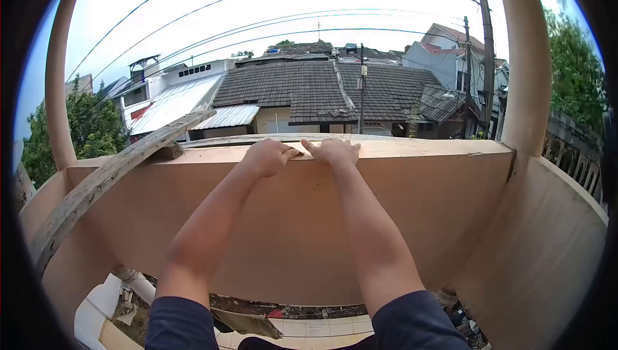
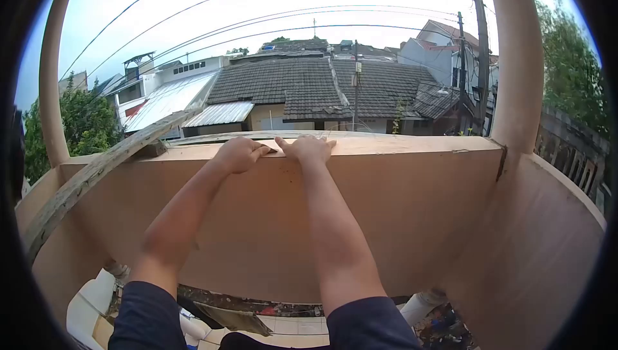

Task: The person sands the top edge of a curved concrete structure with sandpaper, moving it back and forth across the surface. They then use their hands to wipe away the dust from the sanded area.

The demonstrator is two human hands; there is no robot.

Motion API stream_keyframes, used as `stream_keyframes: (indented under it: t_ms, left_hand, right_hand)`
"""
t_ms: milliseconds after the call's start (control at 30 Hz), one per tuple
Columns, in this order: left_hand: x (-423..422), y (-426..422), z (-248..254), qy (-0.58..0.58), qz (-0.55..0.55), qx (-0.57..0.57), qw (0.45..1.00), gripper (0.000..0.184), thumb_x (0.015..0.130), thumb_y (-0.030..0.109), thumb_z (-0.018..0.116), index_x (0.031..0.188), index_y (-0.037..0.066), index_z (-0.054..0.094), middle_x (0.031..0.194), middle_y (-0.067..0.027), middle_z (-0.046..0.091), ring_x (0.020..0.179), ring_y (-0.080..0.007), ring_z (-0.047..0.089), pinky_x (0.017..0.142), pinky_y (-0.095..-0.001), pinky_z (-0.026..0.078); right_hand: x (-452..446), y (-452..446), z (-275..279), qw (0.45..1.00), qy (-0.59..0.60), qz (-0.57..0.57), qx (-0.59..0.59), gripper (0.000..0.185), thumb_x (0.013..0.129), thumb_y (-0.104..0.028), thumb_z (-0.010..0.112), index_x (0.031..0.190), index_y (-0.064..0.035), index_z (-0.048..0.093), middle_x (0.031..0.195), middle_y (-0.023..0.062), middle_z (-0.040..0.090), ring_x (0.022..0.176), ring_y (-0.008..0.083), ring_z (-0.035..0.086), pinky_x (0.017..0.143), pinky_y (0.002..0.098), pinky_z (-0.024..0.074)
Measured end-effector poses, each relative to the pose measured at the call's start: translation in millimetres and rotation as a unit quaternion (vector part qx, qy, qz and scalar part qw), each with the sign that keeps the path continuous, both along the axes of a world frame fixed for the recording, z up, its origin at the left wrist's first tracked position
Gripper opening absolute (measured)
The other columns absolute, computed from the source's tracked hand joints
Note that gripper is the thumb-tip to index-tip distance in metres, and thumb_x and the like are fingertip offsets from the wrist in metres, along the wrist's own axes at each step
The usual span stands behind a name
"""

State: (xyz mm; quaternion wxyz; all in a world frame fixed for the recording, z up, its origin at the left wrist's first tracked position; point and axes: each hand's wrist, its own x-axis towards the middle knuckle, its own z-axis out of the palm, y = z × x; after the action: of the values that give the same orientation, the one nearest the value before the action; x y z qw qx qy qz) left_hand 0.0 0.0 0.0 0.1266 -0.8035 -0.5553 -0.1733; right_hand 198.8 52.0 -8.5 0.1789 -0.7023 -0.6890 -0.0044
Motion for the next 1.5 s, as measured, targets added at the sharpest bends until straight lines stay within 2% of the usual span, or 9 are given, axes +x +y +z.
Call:
stream_keyframes:
  t_ms: [167,500,800,933,1033,1167,1300,1400,1500]
  left_hand:
    - [-23.5,28.1,-26.1,-0.054,0.055,0.043,0.996,0.045,0.11,0.049,0.05,0.121,0.02,0.083,0.11,-0.016,0.081,0.106,-0.0359,0.075,0.096,-0.0503,0.057]
    - [-52.5,18.9,-23.6,-0.151,0.071,-0.005,0.986,0.05,0.112,0.056,0.048,0.127,0.022,0.08,0.104,-0.0166,0.081,0.103,-0.0352,0.075,0.092,-0.0497,0.056]
    - [-26.1,6.4,-20.6,-0.068,-0.039,0.065,0.995,0.042,0.112,0.046,0.052,0.117,0.017,0.082,0.088,-0.019,0.077,0.089,-0.0394,0.075,0.083,-0.0505,0.057]
    - [-25.5,9.4,-21.5,-0.103,0.024,0.009,0.994,0.042,0.112,0.047,0.052,0.118,0.017,0.082,0.101,-0.0185,0.079,0.097,-0.0385,0.075,0.087,-0.0512,0.057]
    - [-6.4,-4.8,-29.0,-0.113,-0.087,0.043,0.989,0.044,0.111,0.047,0.052,0.119,0.015,0.081,0.109,-0.0188,0.079,0.103,-0.0385,0.074,0.09,-0.0508,0.057]
    - [-37.8,23.7,-20.1,-0.108,0.077,0.008,0.991,0.048,0.113,0.049,0.047,0.125,0.017,0.081,0.114,-0.017,0.079,0.11,-0.0378,0.074,0.099,-0.0487,0.056]
    - [-22.3,22.1,-33.1,-0.007,0.029,0.051,0.998,0.047,0.113,0.046,0.047,0.126,0.013,0.079,0.115,-0.0174,0.079,0.109,-0.0395,0.073,0.103,-0.0453,0.056]
    - [-24.9,2.5,-55.6,-0.125,-0.137,0.158,0.97,0.043,0.113,0.04,0.049,0.122,0.011,0.079,0.112,-0.02,0.078,0.104,-0.0401,0.073,0.094,-0.051,0.058]
    - [-74.4,10.9,-39.5,-0.136,0.018,0.079,0.987,0.042,0.112,0.039,0.05,0.116,0.011,0.081,0.101,-0.0196,0.079,0.096,-0.0412,0.074,0.092,-0.0522,0.059]
  right_hand:
    - [2.2,-0.2,-7.8,1.0,0.027,0.005,0.001,0.101,0.096,-0.092,0.027,0.15,-0.0163,0.066,0.151,0.009,0.067,0.149,0.0296,0.053,0.132,0.0584,0.0211]
    - [4.7,-5.6,-2.0,0.999,0.035,0.013,-0.012,0.078,0.105,-0.074,0.039,0.154,-0.0181,0.063,0.161,0.0066,0.059,0.158,0.029,0.042,0.132,0.0582,0.02]
    - [4.3,-7.4,-7.0,0.999,0.032,0.019,-0.003,0.07,0.111,-0.064,0.034,0.153,-0.0155,0.064,0.16,0.0111,0.059,0.157,0.0305,0.044,0.132,0.0578,0.0208]
    - [4.3,-0.8,-6.7,0.999,0.031,0.021,0.007,0.07,0.111,-0.064,0.034,0.151,-0.0161,0.065,0.16,0.01,0.059,0.156,0.0311,0.044,0.132,0.0582,0.0209]
    - [5.9,0.3,-10.4,0.999,0.028,0.019,0.018,0.069,0.111,-0.063,0.033,0.151,-0.0163,0.065,0.16,0.0099,0.059,0.155,0.0313,0.045,0.132,0.0586,0.0218]
    - [4.9,0.4,-9.0,1.0,0.022,0.016,0.016,0.069,0.112,-0.062,0.032,0.151,-0.0165,0.066,0.16,0.01,0.059,0.154,0.0307,0.046,0.131,0.0591,0.0229]
    - [5.9,0.8,-12.3,1.0,0.024,0.017,0.007,0.066,0.112,-0.058,0.033,0.151,-0.0161,0.065,0.16,0.01,0.059,0.155,0.0302,0.046,0.131,0.0588,0.0232]
    - [6.3,-0.3,-8.5,0.999,0.03,0.019,0.02,0.059,0.11,-0.049,0.036,0.149,-0.016,0.067,0.158,0.0098,0.061,0.154,0.0292,0.046,0.131,0.0577,0.0238]
    - [6.9,1.0,-6.3,1.0,0.022,0.02,-0.003,0.058,0.11,-0.048,0.037,0.147,-0.0164,0.068,0.157,0.0086,0.062,0.152,0.0292,0.048,0.131,0.0576,0.0236]
